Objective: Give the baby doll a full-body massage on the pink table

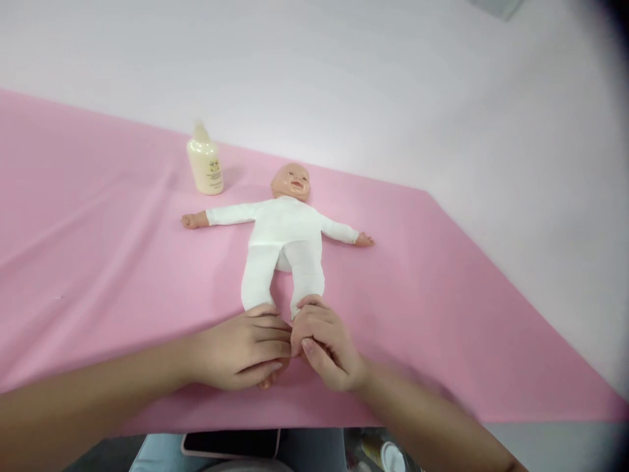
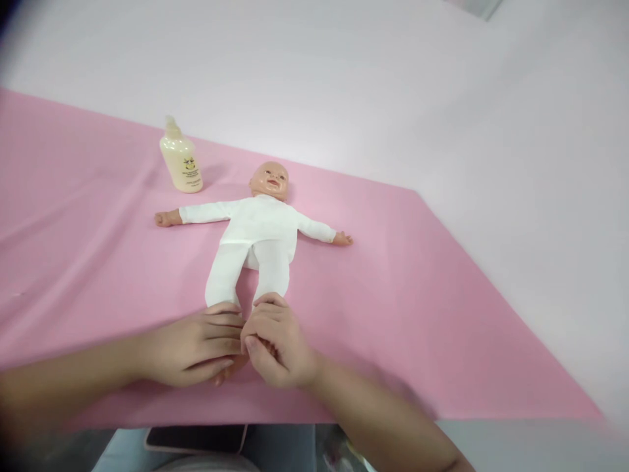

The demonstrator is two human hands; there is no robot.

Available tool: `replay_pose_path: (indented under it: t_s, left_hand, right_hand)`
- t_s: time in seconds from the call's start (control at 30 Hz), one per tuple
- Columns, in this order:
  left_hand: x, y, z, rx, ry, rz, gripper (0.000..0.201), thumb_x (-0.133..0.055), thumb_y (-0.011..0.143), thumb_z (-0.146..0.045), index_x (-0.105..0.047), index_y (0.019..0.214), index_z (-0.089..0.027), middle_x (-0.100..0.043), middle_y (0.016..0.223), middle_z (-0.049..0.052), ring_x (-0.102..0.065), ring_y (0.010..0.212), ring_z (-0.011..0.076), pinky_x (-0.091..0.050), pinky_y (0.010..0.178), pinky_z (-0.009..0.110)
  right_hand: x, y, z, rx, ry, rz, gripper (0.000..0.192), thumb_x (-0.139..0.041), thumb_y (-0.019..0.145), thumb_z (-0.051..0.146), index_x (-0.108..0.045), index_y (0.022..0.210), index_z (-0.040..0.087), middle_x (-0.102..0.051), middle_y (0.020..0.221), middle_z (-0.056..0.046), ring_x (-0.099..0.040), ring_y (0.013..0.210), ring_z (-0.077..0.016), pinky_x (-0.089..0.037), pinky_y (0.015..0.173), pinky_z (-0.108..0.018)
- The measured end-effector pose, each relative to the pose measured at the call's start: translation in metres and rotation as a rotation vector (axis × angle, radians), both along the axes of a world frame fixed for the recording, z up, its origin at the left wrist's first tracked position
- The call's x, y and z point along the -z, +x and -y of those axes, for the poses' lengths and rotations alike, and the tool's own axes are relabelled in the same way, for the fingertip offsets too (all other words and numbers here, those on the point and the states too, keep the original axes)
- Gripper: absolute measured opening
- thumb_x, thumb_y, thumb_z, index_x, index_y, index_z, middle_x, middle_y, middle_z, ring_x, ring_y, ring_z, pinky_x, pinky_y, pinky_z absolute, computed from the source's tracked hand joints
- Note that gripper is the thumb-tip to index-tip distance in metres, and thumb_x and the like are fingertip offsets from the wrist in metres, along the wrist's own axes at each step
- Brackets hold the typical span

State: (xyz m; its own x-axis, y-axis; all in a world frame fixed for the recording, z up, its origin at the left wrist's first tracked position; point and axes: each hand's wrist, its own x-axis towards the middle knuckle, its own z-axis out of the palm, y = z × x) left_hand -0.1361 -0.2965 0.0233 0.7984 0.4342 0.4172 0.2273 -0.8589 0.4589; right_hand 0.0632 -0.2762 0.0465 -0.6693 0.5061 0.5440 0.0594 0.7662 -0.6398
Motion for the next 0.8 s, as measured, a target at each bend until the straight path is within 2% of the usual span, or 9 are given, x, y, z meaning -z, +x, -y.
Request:
replay_pose_path:
  t_s: [0.17, 0.37, 0.53, 0.63, 0.8]
  left_hand:
    - [0.002, 0.000, 0.000, -0.005, 0.010, 0.011, 0.017, -0.045, 0.094, -0.016, -0.062, 0.098, -0.018, -0.070, 0.100, 0.006, -0.058, 0.098, 0.0198, -0.039, 0.099, 0.039]
    - [0.001, 0.000, 0.000, -0.011, 0.036, 0.043, 0.018, -0.045, 0.093, -0.015, -0.062, 0.100, -0.017, -0.071, 0.099, 0.007, -0.059, 0.096, 0.0200, -0.040, 0.099, 0.040]
    - [0.000, 0.001, 0.000, -0.007, 0.030, 0.061, 0.019, -0.044, 0.092, -0.015, -0.063, 0.092, -0.019, -0.071, 0.092, 0.005, -0.059, 0.093, 0.0194, -0.043, 0.097, 0.040]
    - [0.001, -0.001, 0.000, -0.006, 0.048, 0.114, 0.017, -0.046, 0.090, -0.015, -0.063, 0.093, -0.019, -0.071, 0.088, 0.005, -0.060, 0.090, 0.0199, -0.045, 0.097, 0.040]
    - [0.001, -0.006, -0.002, -0.046, 0.096, 0.210, 0.023, -0.049, 0.087, -0.012, -0.060, 0.106, -0.017, -0.072, 0.097, 0.009, -0.062, 0.098, 0.0229, -0.048, 0.095, 0.042]
  right_hand:
    - [0.002, 0.002, -0.001, -0.030, -0.007, 0.000, 0.025, -0.033, 0.092, 0.023, -0.049, 0.072, 0.021, -0.055, 0.059, 0.003, -0.052, 0.057, -0.0125, -0.042, 0.086, -0.038]
    - [0.001, 0.001, 0.000, -0.001, 0.023, -0.004, 0.027, -0.030, 0.094, 0.022, -0.049, 0.074, 0.022, -0.054, 0.059, 0.003, -0.051, 0.058, -0.0127, -0.042, 0.088, -0.038]
    - [0.002, -0.001, 0.002, 0.016, 0.085, 0.022, 0.017, -0.044, 0.093, 0.030, -0.046, 0.078, 0.023, -0.057, 0.063, 0.004, -0.054, 0.061, -0.0119, -0.042, 0.089, -0.037]
    - [0.003, -0.002, 0.001, 0.014, 0.187, 0.022, 0.014, -0.056, 0.087, 0.034, -0.048, 0.085, 0.023, -0.061, 0.069, 0.004, -0.059, 0.068, -0.0129, -0.041, 0.094, -0.039]
    - [0.005, 0.001, -0.011, 0.082, 0.387, 0.065, 0.045, -0.069, 0.074, 0.047, -0.049, 0.108, 0.024, -0.066, 0.093, -0.003, -0.062, 0.092, -0.0199, -0.032, 0.106, -0.047]
